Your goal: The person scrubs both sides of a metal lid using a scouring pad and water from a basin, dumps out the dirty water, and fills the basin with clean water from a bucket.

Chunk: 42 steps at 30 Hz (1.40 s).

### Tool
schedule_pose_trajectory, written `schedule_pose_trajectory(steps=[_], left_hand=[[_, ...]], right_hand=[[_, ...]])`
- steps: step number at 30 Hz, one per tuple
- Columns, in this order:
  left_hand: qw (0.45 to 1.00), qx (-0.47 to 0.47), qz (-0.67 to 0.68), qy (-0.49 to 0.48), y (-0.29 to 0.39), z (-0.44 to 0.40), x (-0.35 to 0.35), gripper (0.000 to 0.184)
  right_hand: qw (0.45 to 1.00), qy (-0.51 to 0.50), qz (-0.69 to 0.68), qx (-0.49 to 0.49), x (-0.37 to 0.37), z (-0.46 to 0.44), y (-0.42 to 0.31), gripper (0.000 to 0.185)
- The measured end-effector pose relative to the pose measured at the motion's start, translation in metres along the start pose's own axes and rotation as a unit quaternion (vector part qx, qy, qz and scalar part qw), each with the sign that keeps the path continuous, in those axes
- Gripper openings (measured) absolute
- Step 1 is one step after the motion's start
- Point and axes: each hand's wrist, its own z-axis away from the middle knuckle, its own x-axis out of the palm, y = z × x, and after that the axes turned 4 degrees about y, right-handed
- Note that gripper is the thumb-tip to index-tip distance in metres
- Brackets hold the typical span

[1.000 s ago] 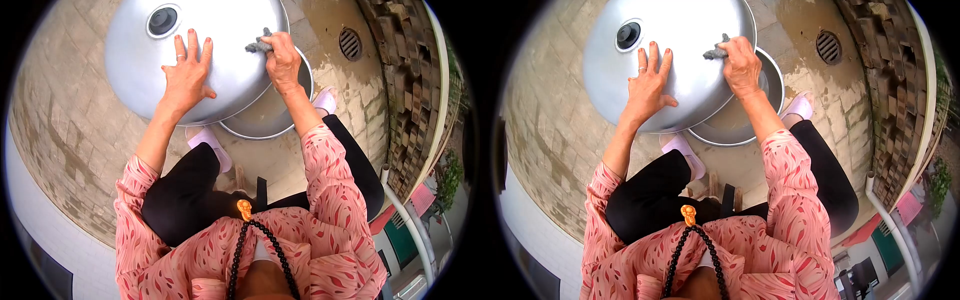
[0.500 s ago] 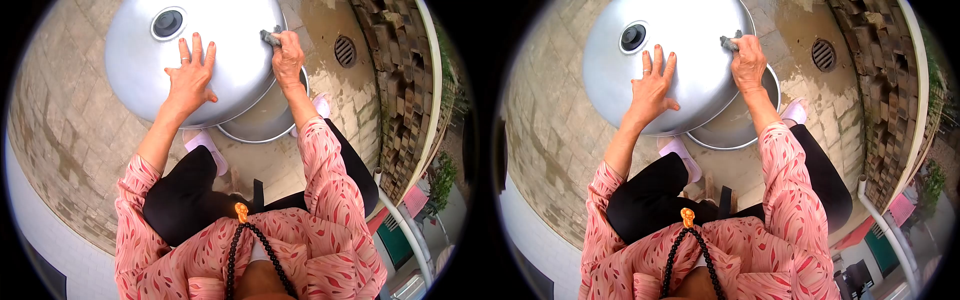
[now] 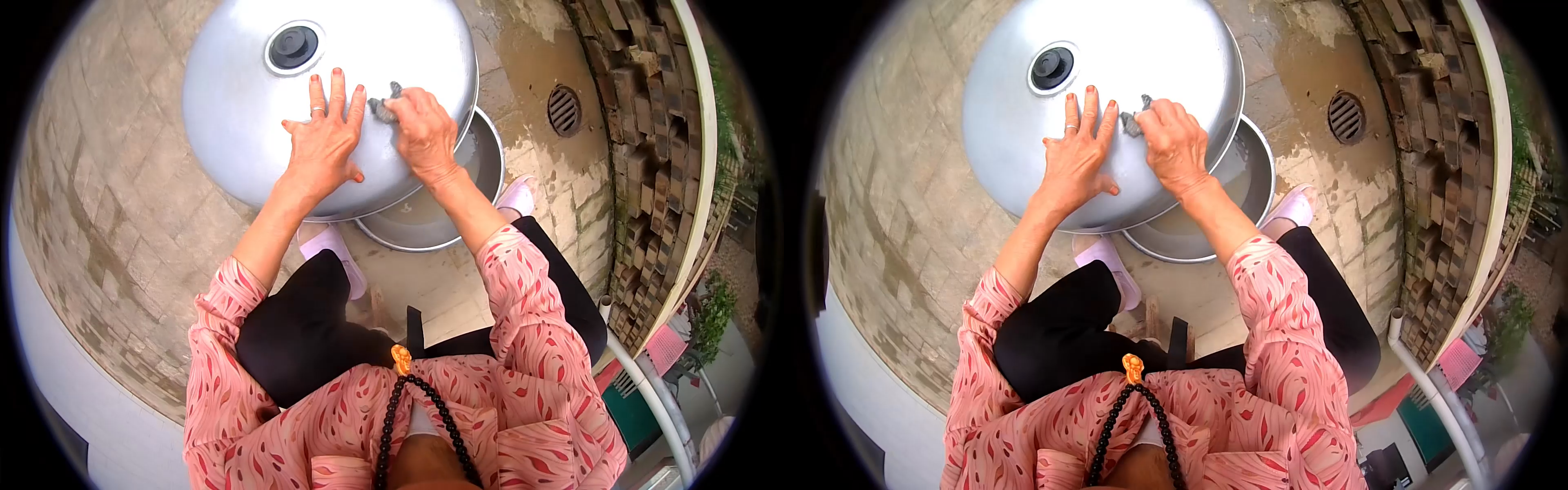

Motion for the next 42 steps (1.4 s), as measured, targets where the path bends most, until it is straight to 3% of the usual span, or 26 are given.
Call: schedule_pose_trajectory(steps=[3, 4, 7, 10, 12, 14, 16, 19, 22, 24, 26, 28, 30, 32, 33, 36, 37, 40, 42], left_hand=[[1.000, 0.009, -0.002, 0.004, -0.002, 0.004, 0.002, 0.117], [1.000, 0.012, -0.001, 0.008, -0.003, 0.004, 0.003, 0.117], [1.000, 0.008, -0.004, 0.010, -0.003, 0.003, 0.001, 0.117], [1.000, -0.002, 0.011, 0.013, -0.001, 0.000, -0.003, 0.114], [1.000, -0.010, 0.022, 0.016, -0.002, 0.003, -0.001, 0.112], [0.999, -0.019, 0.029, 0.025, -0.006, 0.007, 0.005, 0.112], [0.999, -0.009, 0.025, 0.038, -0.007, 0.013, 0.010, 0.109], [1.000, -0.014, 0.014, 0.024, -0.005, 0.013, 0.003, 0.106], [0.999, -0.011, 0.020, 0.025, -0.003, 0.013, 0.003, 0.102], [1.000, -0.002, 0.013, 0.027, -0.006, 0.013, 0.004, 0.102], [0.999, 0.009, 0.007, 0.043, -0.009, 0.013, 0.007, 0.103], [0.999, 0.013, -0.002, 0.039, -0.007, 0.014, 0.007, 0.104], [1.000, 0.014, -0.017, 0.020, -0.005, 0.012, 0.002, 0.105], [1.000, 0.010, -0.003, 0.021, -0.006, 0.011, -0.001, 0.107], [1.000, 0.012, 0.002, 0.023, -0.006, 0.012, 0.001, 0.107], [0.999, 0.027, 0.013, 0.033, -0.011, 0.013, 0.006, 0.102], [0.999, 0.034, 0.016, 0.036, -0.011, 0.014, 0.007, 0.099], [0.999, 0.027, 0.004, 0.018, -0.009, 0.012, 0.003, 0.098], [1.000, 0.013, 0.010, 0.023, -0.006, 0.012, 0.002, 0.101]], right_hand=[[0.996, -0.042, -0.018, -0.082, -0.005, 0.002, 0.000, 0.011], [0.997, -0.021, 0.015, -0.068, -0.004, -0.015, 0.018, 0.012], [0.985, 0.043, 0.128, 0.103, 0.004, -0.069, 0.082, 0.003], [0.989, 0.035, 0.112, 0.089, 0.019, -0.062, 0.045, 0.003], [0.999, -0.020, 0.030, 0.005, 0.019, -0.041, -0.004, 0.006], [0.998, -0.060, 0.000, -0.032, 0.009, -0.044, 0.004, 0.007], [0.997, -0.011, 0.070, 0.003, 0.009, -0.067, 0.052, 0.008], [0.983, 0.007, 0.156, 0.098, 0.008, -0.085, 0.067, 0.005], [0.998, -0.049, 0.012, -0.034, 0.017, -0.038, -0.003, 0.006], [0.992, -0.056, -0.016, -0.108, 0.017, -0.027, -0.003, 0.008], [0.993, -0.063, 0.046, -0.087, 0.011, -0.054, 0.016, 0.007], [0.994, 0.011, 0.109, 0.022, 0.030, -0.091, 0.060, 0.006], [0.983, 0.027, 0.172, 0.050, 0.046, -0.102, 0.049, 0.006], [0.996, -0.004, 0.072, -0.052, 0.054, -0.092, 0.007, 0.007], [0.991, -0.084, 0.088, -0.049, 0.055, -0.085, 0.002, 0.004], [0.991, 0.000, 0.132, -0.021, 0.051, -0.115, 0.062, 0.007], [0.982, -0.023, 0.170, 0.075, 0.042, -0.128, 0.079, 0.008], [0.981, -0.013, 0.186, 0.054, 0.056, -0.128, 0.059, 0.009], [0.991, -0.053, 0.121, 0.002, 0.068, -0.120, 0.026, 0.005]])
